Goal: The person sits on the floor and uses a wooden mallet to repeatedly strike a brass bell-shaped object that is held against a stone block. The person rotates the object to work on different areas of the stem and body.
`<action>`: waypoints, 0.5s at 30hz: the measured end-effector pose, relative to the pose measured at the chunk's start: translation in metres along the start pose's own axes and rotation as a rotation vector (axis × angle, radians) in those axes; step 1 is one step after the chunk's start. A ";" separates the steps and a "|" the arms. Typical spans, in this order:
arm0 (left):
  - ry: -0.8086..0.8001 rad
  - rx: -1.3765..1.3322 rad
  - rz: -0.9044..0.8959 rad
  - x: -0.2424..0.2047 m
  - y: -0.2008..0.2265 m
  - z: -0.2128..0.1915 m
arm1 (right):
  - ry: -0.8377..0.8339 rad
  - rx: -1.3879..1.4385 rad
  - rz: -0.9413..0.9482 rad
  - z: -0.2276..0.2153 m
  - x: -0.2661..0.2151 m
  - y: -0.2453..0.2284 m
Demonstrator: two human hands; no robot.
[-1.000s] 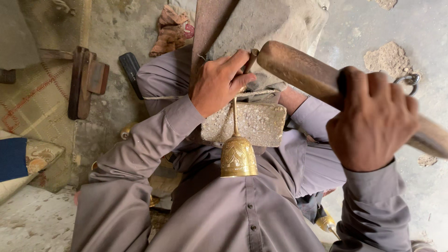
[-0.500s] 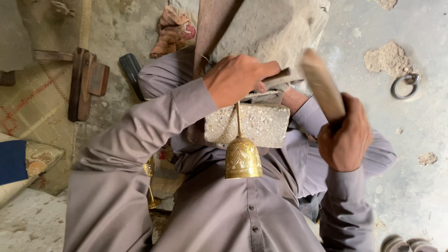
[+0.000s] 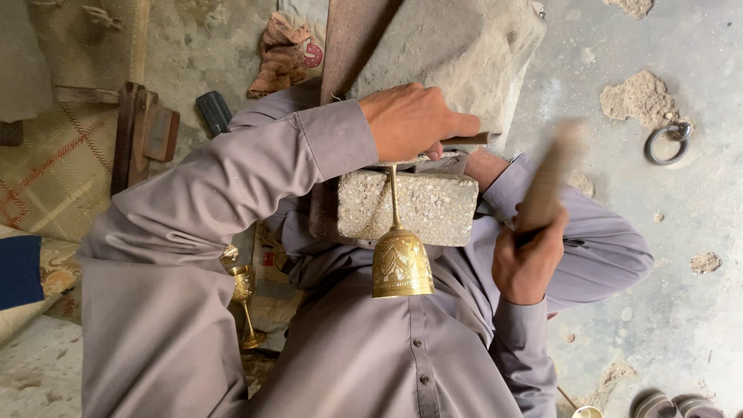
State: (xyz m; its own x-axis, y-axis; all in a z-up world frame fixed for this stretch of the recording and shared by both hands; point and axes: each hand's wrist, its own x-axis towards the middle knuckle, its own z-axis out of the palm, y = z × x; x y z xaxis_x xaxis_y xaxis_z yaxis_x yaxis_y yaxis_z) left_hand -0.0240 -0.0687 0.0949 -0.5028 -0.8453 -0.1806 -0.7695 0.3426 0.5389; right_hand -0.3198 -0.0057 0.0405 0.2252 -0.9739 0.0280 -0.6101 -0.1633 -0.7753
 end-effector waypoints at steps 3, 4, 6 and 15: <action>-0.015 -0.031 -0.027 -0.003 0.002 -0.002 | 0.080 0.113 0.014 0.008 -0.008 -0.003; -0.021 -0.043 -0.039 -0.004 0.002 -0.002 | 0.082 -0.056 -0.027 0.010 -0.010 -0.004; -0.063 -0.011 -0.036 0.000 0.004 -0.002 | 0.088 -0.396 -0.124 0.010 -0.009 -0.004; -0.056 0.034 0.020 0.001 -0.001 0.009 | 0.092 -0.485 -0.166 0.008 -0.010 -0.001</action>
State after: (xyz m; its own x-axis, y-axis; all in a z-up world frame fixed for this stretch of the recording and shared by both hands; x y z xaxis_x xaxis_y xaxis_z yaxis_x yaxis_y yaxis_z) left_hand -0.0275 -0.0660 0.0866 -0.5391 -0.8140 -0.2162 -0.7714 0.3742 0.5146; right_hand -0.3153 0.0057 0.0361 0.2942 -0.9351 0.1975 -0.8587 -0.3493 -0.3750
